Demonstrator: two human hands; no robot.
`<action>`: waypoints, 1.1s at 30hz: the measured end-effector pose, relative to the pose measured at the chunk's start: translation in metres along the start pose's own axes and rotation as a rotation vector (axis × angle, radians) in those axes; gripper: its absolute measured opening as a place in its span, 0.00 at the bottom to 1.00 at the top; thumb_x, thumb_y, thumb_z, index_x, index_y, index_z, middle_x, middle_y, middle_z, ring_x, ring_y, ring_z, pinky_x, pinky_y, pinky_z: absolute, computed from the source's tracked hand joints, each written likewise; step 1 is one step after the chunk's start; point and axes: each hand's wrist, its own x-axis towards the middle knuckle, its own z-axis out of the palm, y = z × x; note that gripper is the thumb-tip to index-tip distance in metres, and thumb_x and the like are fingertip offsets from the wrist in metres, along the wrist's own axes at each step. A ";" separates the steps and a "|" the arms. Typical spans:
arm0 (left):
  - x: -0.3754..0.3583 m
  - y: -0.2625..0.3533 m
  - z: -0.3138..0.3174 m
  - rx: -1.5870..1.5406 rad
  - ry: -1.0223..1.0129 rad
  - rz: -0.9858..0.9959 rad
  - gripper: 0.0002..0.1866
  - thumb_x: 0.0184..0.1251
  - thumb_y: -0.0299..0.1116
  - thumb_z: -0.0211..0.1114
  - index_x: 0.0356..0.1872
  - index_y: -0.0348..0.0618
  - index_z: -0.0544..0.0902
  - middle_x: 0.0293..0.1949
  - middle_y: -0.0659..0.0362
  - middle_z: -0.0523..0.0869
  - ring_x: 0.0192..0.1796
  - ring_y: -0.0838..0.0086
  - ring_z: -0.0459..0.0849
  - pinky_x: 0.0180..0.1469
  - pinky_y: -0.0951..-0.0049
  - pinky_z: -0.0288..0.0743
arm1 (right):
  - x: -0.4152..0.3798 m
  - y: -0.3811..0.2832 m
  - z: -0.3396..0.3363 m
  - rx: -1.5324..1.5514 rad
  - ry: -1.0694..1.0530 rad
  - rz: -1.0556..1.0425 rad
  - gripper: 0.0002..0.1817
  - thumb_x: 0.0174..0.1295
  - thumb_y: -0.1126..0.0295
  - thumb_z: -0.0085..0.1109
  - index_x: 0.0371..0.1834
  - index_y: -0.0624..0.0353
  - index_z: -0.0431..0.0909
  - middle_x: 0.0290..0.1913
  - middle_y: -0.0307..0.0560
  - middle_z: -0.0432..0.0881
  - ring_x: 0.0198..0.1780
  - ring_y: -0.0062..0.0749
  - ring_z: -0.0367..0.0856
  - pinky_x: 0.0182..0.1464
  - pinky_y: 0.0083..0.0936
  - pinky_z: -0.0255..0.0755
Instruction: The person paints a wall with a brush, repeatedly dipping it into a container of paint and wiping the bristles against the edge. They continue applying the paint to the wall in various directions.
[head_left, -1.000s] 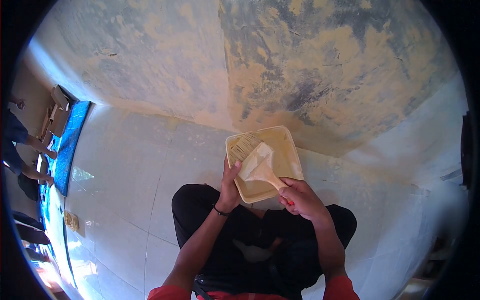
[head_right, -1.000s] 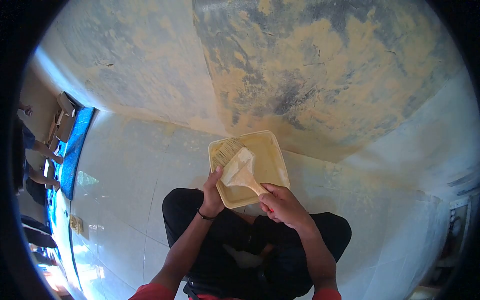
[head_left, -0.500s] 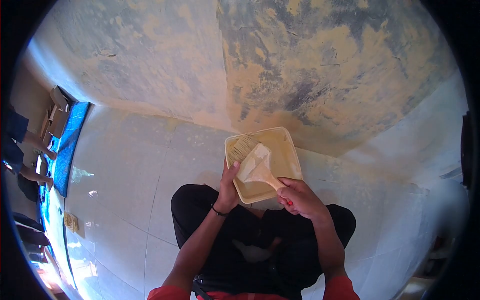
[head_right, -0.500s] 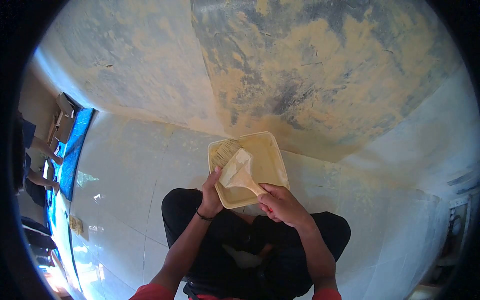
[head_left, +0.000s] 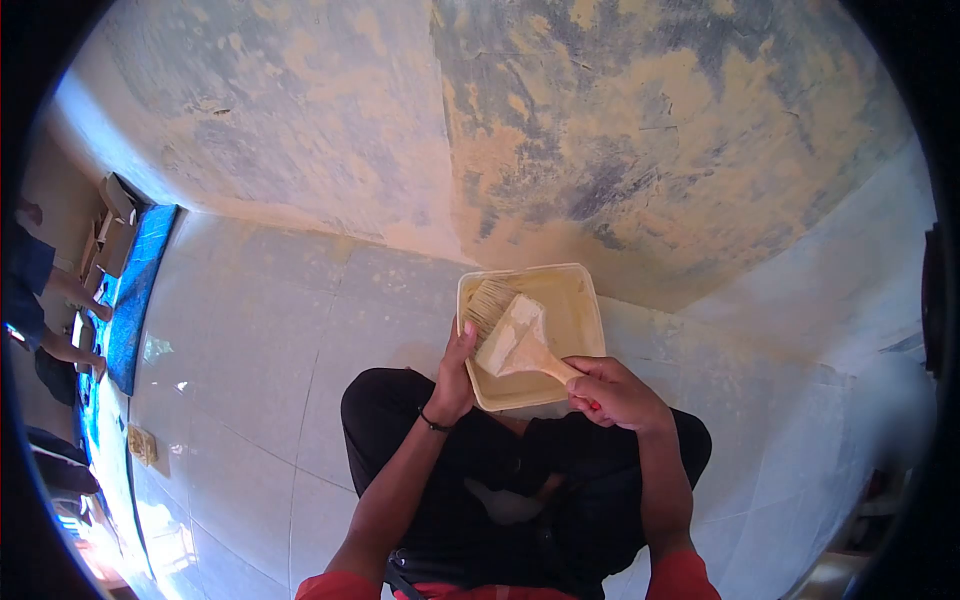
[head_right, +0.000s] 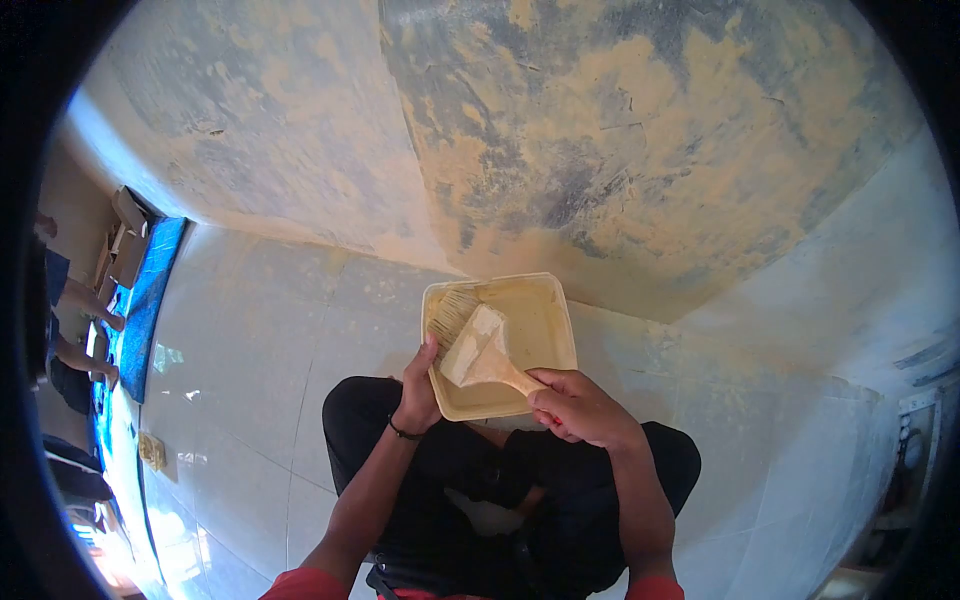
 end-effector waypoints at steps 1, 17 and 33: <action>-0.001 0.003 0.003 0.001 0.002 -0.026 0.30 0.70 0.46 0.48 0.67 0.42 0.54 0.61 0.54 0.65 0.63 0.68 0.67 0.63 0.68 0.63 | 0.000 0.000 -0.001 0.001 0.002 0.013 0.21 0.62 0.71 0.45 0.58 0.64 0.66 0.20 0.30 0.63 0.16 0.09 0.55 0.15 0.10 0.49; -0.001 0.003 0.004 0.048 -0.136 -0.179 0.32 0.70 0.52 0.46 0.66 0.42 0.55 0.60 0.53 0.68 0.61 0.67 0.69 0.61 0.66 0.67 | -0.012 -0.024 -0.030 -0.102 -0.127 0.250 0.24 0.61 0.72 0.46 0.62 0.64 0.63 0.21 0.33 0.63 0.16 0.11 0.54 0.15 0.10 0.47; -0.006 0.016 0.014 0.003 -0.176 -0.214 0.31 0.70 0.52 0.45 0.65 0.42 0.58 0.60 0.52 0.68 0.60 0.66 0.71 0.59 0.62 0.70 | -0.017 -0.034 -0.024 -0.185 -0.158 0.293 0.25 0.61 0.73 0.45 0.63 0.64 0.63 0.19 0.31 0.59 0.16 0.12 0.53 0.15 0.11 0.47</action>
